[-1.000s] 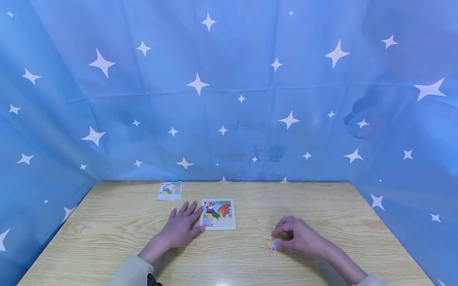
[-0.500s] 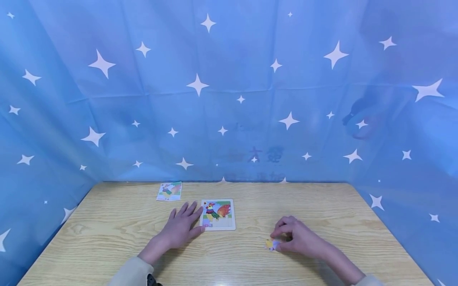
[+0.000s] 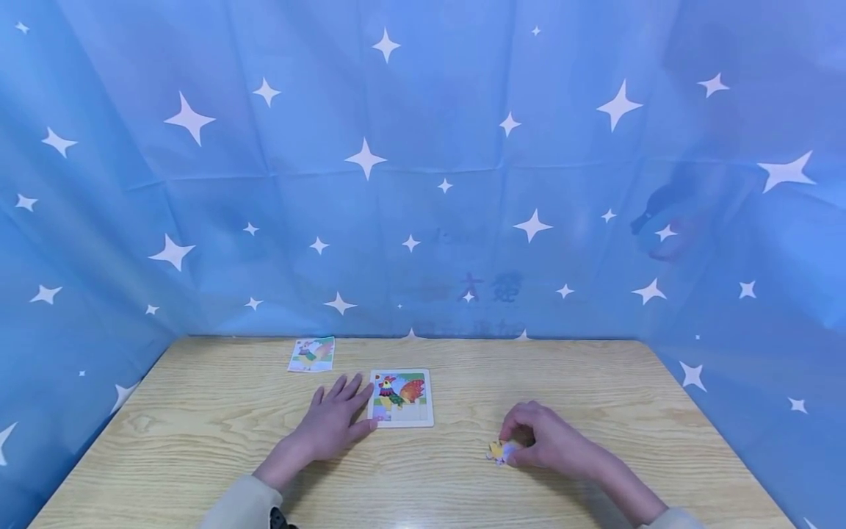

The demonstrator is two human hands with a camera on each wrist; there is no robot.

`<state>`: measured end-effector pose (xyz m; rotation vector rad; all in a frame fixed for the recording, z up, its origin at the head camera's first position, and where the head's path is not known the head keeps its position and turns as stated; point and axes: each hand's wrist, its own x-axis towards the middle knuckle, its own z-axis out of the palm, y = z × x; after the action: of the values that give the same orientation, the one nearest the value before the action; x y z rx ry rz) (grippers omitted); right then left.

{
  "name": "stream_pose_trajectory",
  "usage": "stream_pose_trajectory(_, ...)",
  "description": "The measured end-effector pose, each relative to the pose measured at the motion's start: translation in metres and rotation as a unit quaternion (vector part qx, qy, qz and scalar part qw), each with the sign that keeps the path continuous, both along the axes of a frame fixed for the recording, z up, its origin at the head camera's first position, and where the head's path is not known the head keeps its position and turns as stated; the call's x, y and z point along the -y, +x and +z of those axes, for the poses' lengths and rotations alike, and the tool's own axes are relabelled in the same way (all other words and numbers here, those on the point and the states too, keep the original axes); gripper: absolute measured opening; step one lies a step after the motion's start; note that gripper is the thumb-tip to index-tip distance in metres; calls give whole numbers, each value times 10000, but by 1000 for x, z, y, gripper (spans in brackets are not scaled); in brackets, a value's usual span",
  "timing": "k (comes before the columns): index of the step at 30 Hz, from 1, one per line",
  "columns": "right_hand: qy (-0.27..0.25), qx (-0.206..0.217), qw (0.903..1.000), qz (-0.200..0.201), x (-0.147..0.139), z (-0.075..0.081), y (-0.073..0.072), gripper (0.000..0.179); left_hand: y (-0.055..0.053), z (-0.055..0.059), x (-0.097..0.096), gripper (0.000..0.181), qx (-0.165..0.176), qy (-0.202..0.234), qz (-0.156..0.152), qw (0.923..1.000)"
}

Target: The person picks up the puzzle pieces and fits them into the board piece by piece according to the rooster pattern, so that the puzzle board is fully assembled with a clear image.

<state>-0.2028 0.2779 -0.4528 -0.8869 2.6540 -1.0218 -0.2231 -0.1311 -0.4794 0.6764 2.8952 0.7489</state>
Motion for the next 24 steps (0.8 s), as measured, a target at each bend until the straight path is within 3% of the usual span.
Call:
stream_pose_trajectory(4, -260, 689, 9971, -204, 4, 2, -3, 19, 1, 0, 1, 66, -6, -1, 27, 10000)
stream_pose_trajectory(8, -493, 1046, 9930, -255, 9, 4, -6, 14, 3, 2, 2, 66, -20, 28, 52, 10000)
stream_pose_trajectory(24, -615, 852, 9938, -355, 50, 13, -20, 9, 2, 3, 1, 67, 13, 50, -23, 10000)
